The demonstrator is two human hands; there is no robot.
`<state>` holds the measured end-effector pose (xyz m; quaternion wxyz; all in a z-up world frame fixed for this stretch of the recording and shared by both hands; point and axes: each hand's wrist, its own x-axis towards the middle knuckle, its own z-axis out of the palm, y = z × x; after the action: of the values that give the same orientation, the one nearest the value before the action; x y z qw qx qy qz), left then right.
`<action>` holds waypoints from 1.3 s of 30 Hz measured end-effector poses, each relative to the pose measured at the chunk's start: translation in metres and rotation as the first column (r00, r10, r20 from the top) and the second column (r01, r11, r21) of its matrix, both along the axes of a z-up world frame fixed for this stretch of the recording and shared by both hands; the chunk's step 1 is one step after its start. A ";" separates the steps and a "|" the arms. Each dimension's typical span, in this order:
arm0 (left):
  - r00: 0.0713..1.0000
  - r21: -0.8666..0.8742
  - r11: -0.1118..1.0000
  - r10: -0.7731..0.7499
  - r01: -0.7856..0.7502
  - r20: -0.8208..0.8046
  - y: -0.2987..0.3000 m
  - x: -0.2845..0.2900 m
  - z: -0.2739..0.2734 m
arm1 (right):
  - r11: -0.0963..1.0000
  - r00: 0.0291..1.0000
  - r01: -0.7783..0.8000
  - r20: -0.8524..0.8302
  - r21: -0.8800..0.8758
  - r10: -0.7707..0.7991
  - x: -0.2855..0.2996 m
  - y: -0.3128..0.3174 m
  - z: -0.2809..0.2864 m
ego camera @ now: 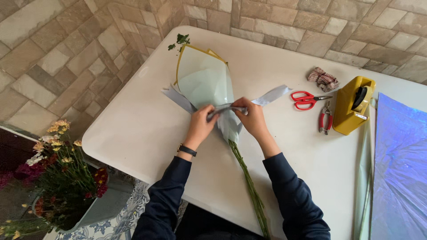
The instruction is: The person wraps a small floral arrangement in paper and ties it with a silver ribbon by hand.
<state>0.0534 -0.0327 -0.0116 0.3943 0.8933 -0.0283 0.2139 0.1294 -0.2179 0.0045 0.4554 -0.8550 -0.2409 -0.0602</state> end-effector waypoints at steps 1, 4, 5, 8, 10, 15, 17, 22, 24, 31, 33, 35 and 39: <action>1.000 -0.001 1.000 -0.001 0.001 0.000 -0.002 -0.001 0.005 | 1.000 1.000 0.001 0.000 -0.001 -0.001 -0.002 -0.002 0.003; 0.999 -0.200 0.980 0.030 -0.022 0.038 -0.005 -0.003 0.013 | 0.993 0.991 -0.112 0.074 0.047 0.108 -0.008 -0.003 0.008; 0.999 -0.244 0.969 0.034 -0.027 0.027 -0.003 -0.002 0.010 | 0.992 0.979 -0.129 0.156 -0.003 0.128 -0.011 -0.002 0.009; 0.996 -0.292 0.955 0.075 -0.060 0.039 0.000 0.000 0.004 | 0.977 0.935 -0.034 0.338 -0.209 0.105 -0.008 0.002 -0.008; 0.992 -0.296 0.951 0.110 -0.086 0.065 0.000 0.002 0.005 | 0.934 0.892 0.092 0.445 -0.346 0.077 -0.003 0.004 -0.019; 0.988 -0.287 0.950 0.146 -0.126 0.048 -0.001 -0.001 0.018 | 0.841 0.869 0.231 0.493 -0.490 0.048 -0.004 0.006 -0.015; 0.988 -0.285 0.951 0.142 -0.118 0.065 0.000 0.000 0.016 | 0.858 0.902 0.167 0.427 -0.485 0.066 -0.003 0.008 -0.021; 0.994 -0.488 0.872 0.066 -0.016 0.085 0.009 0.011 -0.013 | 0.911 0.947 0.017 0.300 -0.413 0.118 -0.024 0.016 0.012; 0.992 -0.610 0.791 0.105 -0.041 0.069 0.016 0.018 -0.035 | 0.906 0.936 0.032 0.330 -0.423 0.121 -0.022 0.016 0.006; 0.993 -0.701 0.704 0.110 -0.112 -0.049 0.005 0.014 -0.029 | 0.921 0.876 0.024 0.452 -0.389 0.169 -0.031 0.022 0.014; 1.000 -0.653 0.757 0.000 -0.016 -0.025 0.003 0.009 -0.019 | 0.910 0.881 -0.007 0.428 -0.415 0.202 -0.028 0.020 0.011; 0.998 -0.649 0.760 -0.067 0.037 -0.021 0.003 0.015 -0.030 | 0.915 0.891 -0.031 0.403 -0.402 0.207 -0.025 0.021 0.009; 0.986 -0.673 0.726 -0.161 0.142 0.034 0.007 0.013 -0.029 | 0.942 0.895 -0.298 0.297 -0.156 0.332 -0.012 0.012 0.014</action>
<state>0.0659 -0.0255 -0.0402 0.7067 0.6879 -0.0166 0.1646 0.1169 -0.2063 0.0185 0.3677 -0.8066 -0.4496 -0.1102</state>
